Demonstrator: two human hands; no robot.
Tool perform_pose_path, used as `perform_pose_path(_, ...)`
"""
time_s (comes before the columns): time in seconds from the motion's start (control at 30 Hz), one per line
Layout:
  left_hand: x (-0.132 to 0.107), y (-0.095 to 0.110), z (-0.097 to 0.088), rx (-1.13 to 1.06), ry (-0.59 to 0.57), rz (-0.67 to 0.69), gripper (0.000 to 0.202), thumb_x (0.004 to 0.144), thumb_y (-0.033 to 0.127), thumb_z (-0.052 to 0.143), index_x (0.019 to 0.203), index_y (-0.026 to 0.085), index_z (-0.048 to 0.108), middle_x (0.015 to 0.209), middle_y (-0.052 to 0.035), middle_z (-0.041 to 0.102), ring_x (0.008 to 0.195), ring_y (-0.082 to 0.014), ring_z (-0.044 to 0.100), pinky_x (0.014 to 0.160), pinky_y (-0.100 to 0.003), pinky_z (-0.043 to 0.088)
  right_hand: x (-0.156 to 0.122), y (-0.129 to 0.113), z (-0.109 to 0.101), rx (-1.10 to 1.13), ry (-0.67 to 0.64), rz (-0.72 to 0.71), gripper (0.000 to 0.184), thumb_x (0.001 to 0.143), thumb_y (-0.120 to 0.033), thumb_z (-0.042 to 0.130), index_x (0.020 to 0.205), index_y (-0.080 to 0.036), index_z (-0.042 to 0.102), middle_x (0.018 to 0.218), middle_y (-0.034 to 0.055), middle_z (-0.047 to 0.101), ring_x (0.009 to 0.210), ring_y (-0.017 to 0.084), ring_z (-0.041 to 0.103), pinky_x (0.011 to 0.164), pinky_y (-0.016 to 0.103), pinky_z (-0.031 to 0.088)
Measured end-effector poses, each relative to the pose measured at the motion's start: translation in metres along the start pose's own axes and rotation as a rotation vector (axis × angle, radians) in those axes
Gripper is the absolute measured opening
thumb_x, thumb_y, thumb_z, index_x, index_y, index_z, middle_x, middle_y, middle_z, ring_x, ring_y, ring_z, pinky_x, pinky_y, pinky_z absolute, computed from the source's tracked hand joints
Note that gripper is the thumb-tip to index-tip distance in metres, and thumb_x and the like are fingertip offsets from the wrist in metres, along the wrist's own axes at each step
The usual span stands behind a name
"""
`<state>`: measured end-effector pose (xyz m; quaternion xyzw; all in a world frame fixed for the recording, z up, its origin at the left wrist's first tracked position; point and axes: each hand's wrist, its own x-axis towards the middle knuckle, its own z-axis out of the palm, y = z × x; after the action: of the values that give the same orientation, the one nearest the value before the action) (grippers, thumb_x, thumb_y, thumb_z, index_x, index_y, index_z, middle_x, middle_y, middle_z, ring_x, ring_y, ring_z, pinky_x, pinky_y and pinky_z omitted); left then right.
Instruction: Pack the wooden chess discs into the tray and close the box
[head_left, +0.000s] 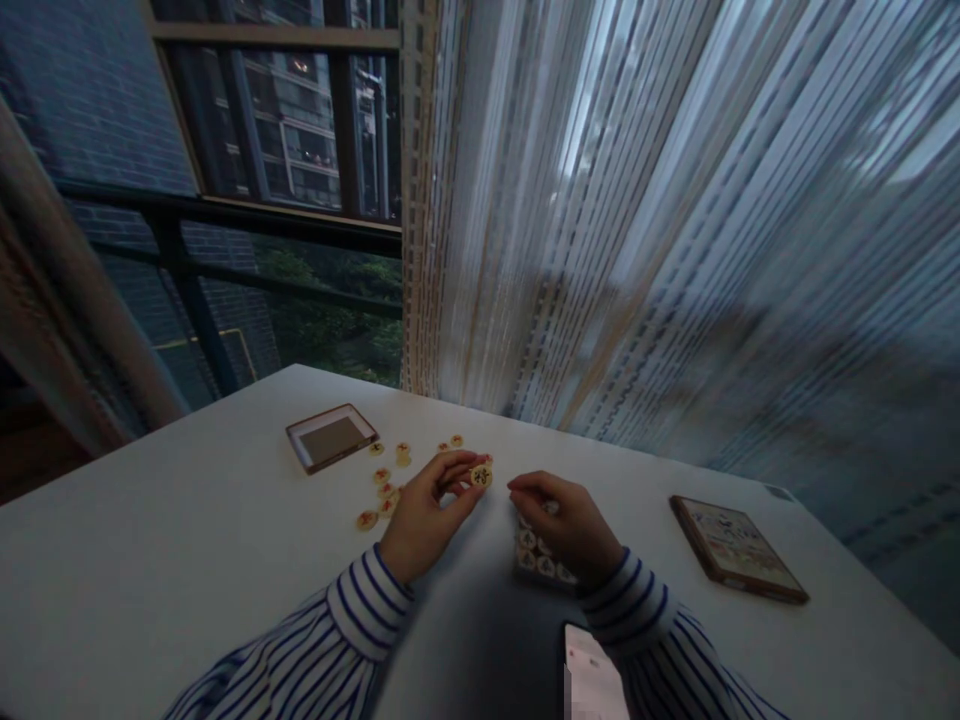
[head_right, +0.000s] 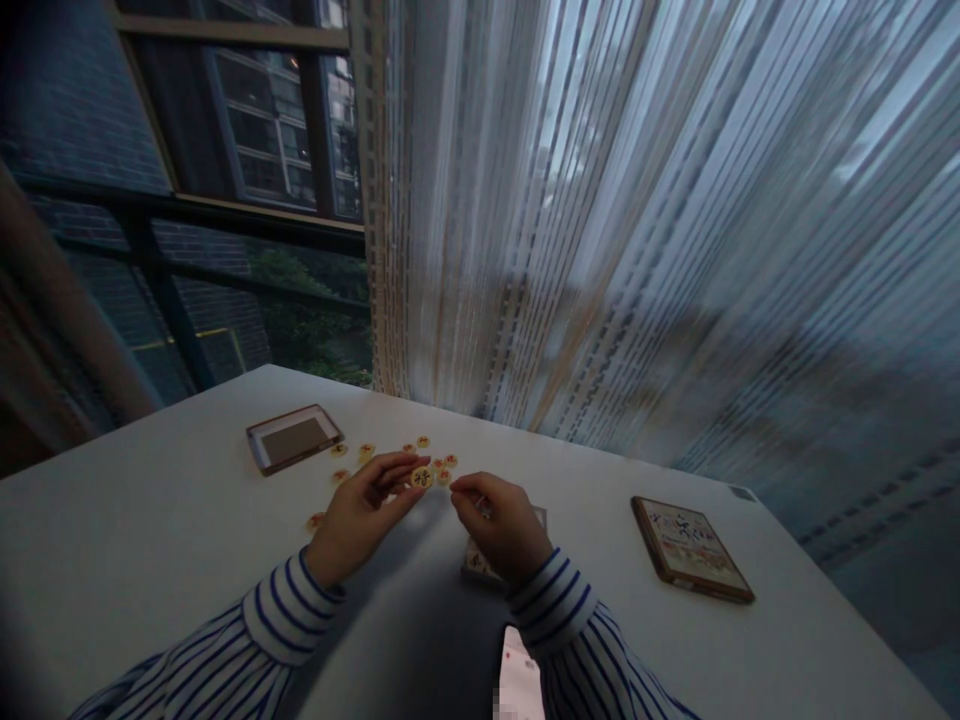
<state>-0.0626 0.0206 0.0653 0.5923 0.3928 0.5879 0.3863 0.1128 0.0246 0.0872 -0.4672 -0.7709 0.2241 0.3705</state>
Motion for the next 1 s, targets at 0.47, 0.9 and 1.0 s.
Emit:
perform_pose_path(0.47, 0.008, -0.011, 0.051, -0.095, -0.041, -0.105, 0.029, 0.067, 0.025, 0.066, 0.092, 0.017, 0.055, 0.088, -0.0036, 0.065, 0.076, -0.0145, 0.064, 0.074, -0.03, 0.053, -0.002, 0.033, -0.019, 0.291, -0.035, 0.063, 0.022, 0.075, -0.029, 0.056, 0.091, -0.016, 0.062, 0.082, 0.0052, 0.069, 0.076, 0.016, 0.063, 0.072, 0.029, 0.051)
perform_pose_path(0.9, -0.006, -0.019, 0.054, -0.379, 0.042, -0.238, 0.037, 0.055, 0.024, 0.076, 0.086, 0.014, 0.06, 0.089, -0.0071, 0.071, 0.086, -0.0197, 0.066, 0.081, -0.032, 0.052, -0.004, 0.03, -0.027, 0.227, -0.11, -0.012, 0.021, 0.073, -0.027, 0.061, 0.092, -0.017, 0.064, 0.079, 0.0036, 0.069, 0.073, 0.015, 0.063, 0.07, 0.028, 0.05)
perform_pose_path(1.0, -0.007, -0.018, 0.053, -0.43, 0.049, -0.286, 0.039, 0.053, 0.026, 0.077, 0.086, 0.014, 0.061, 0.088, -0.0083, 0.071, 0.087, -0.0215, 0.065, 0.08, -0.034, 0.053, -0.005, 0.026, -0.029, 0.221, -0.129, -0.007, 0.021, 0.074, -0.027, 0.061, 0.091, -0.016, 0.064, 0.08, 0.0044, 0.069, 0.074, 0.015, 0.063, 0.071, 0.029, 0.05)
